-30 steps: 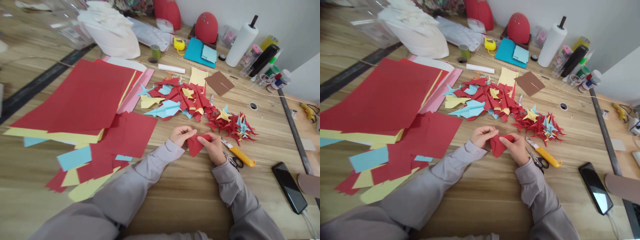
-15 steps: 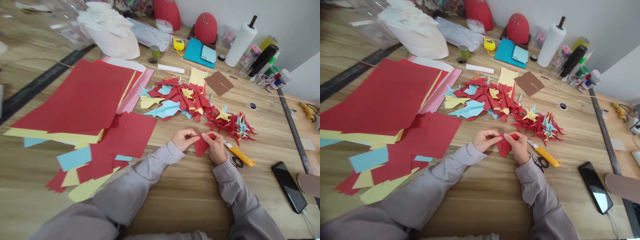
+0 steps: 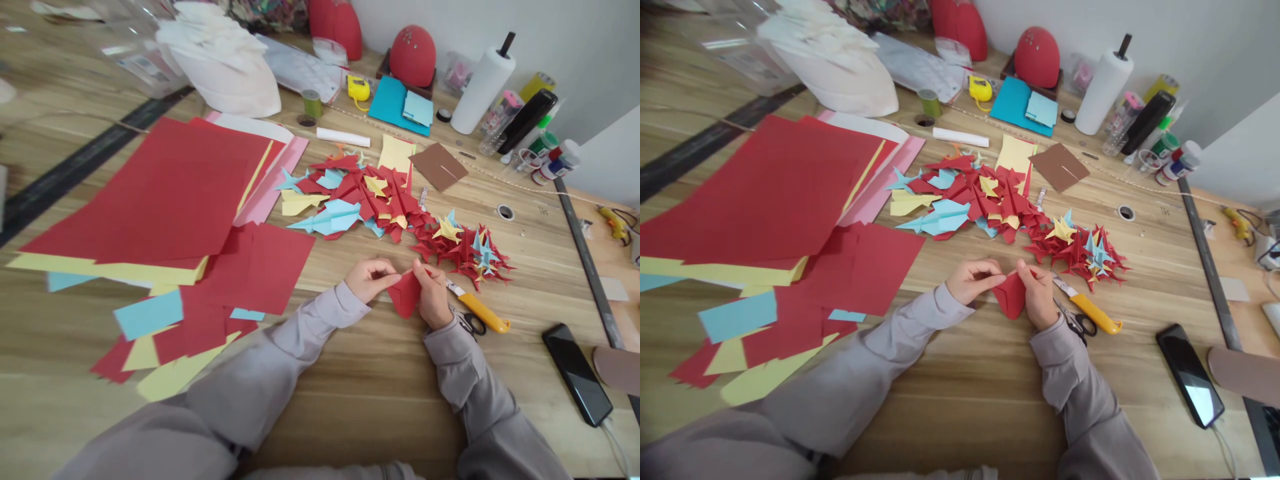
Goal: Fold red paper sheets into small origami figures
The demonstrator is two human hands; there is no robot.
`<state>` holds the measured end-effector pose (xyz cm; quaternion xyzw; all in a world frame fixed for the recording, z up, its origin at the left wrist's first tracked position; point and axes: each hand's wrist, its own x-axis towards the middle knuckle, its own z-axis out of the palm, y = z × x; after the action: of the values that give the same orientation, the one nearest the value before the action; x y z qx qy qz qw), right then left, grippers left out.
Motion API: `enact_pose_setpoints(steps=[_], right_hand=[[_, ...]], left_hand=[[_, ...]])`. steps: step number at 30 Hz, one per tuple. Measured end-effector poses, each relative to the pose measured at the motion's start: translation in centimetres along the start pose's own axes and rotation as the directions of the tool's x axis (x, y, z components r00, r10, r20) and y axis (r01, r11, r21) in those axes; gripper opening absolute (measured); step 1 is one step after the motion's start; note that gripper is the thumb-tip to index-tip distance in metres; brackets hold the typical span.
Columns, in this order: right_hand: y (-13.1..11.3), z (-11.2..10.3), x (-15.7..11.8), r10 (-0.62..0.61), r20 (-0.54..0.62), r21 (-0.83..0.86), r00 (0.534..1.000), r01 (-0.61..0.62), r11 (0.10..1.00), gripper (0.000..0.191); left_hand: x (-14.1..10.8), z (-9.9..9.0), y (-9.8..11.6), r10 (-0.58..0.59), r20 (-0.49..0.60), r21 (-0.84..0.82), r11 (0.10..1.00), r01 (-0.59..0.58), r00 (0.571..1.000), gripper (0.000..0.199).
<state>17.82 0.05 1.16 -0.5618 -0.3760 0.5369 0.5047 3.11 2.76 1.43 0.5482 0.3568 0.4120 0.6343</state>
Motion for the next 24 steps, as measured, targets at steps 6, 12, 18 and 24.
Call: enact_pose_setpoints(steps=[6,12,18,24], right_hand=[[-0.2,0.1,-0.1,-0.094,0.108,0.043,0.990,0.090,0.995,0.027],[-0.4,0.3,0.0,-0.105,0.149,-0.111,0.983,0.122,0.986,0.021],[-0.1,0.0,0.1,-0.104,0.040,-0.025,0.994,0.105,0.994,0.021],[-0.1,0.0,0.2,-0.111,0.051,0.040,0.993,0.109,0.993,0.020]], left_hand=[[0.6,-0.2,-0.5,-0.147,-0.229,-0.226,0.970,0.095,0.962,0.035],[1.0,-0.2,-1.1,-0.198,-0.317,-0.345,0.935,0.081,0.928,0.042],[0.8,-0.5,-0.6,-0.236,-0.145,-0.296,0.937,0.185,0.961,0.039],[1.1,-1.6,-0.5,-0.331,0.034,-0.354,0.878,0.321,0.943,0.038]])
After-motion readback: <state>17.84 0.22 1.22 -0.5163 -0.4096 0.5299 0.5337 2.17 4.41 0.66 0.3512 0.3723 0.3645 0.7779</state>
